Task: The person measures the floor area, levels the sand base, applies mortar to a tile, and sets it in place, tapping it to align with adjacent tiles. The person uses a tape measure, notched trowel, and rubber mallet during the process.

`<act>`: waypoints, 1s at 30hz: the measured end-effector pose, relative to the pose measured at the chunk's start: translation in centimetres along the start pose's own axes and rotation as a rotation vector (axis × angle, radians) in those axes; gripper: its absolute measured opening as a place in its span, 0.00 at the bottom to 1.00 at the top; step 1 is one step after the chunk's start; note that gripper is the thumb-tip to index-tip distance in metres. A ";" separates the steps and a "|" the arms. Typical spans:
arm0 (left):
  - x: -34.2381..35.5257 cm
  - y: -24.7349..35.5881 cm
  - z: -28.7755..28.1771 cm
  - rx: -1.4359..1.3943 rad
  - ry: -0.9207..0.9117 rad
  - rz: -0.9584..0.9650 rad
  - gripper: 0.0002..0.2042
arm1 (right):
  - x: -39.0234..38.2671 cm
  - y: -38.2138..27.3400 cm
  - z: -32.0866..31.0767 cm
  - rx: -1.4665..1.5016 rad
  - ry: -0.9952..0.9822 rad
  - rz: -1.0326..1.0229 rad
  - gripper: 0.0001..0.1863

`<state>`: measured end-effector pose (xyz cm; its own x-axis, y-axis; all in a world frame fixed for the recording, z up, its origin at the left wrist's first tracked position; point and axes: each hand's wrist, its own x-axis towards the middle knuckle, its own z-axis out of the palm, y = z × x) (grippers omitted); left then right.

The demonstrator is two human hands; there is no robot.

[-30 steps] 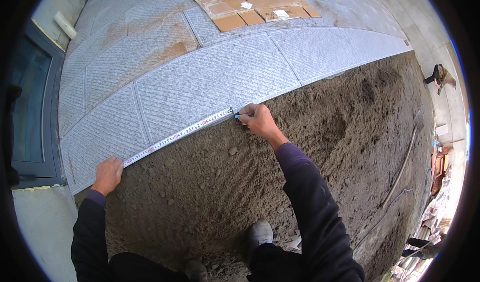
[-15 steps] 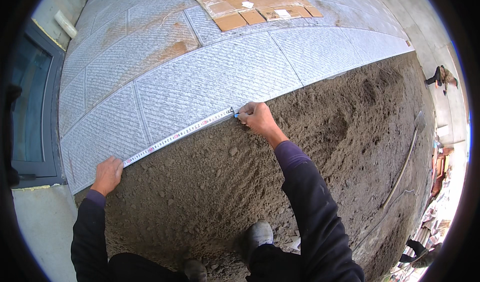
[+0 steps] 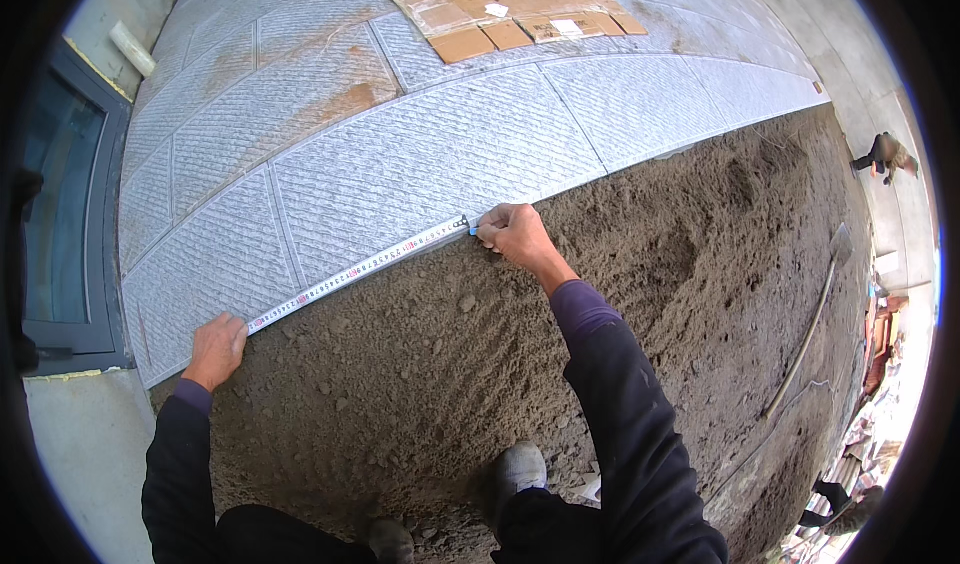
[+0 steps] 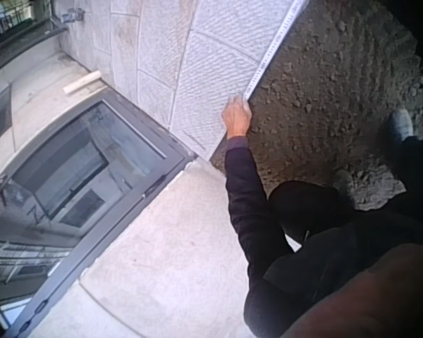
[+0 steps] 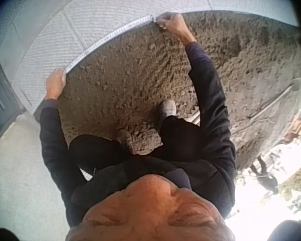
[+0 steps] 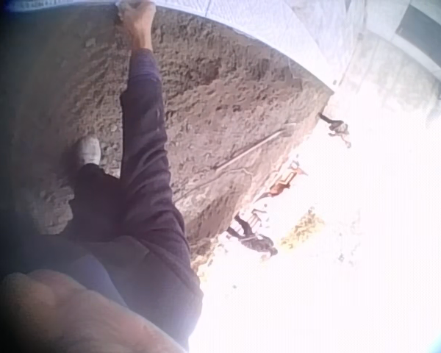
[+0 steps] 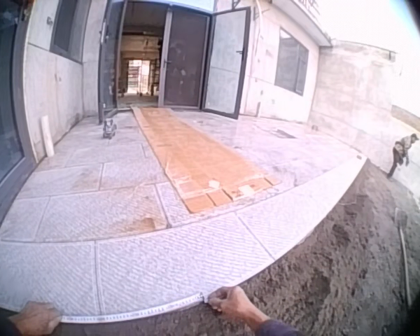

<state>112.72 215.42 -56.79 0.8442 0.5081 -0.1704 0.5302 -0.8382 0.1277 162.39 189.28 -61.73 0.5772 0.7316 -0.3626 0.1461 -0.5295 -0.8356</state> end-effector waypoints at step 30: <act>-0.1 -0.1 0.4 -0.025 0.024 -0.003 0.06 | -0.2 -2.9 -2.9 0.138 -0.133 0.037 0.09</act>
<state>112.56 215.38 -57.21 0.8440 0.5157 -0.1471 0.5345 -0.8315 0.1517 164.14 189.37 -58.06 0.4672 0.7680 -0.4380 0.0101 -0.5001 -0.8659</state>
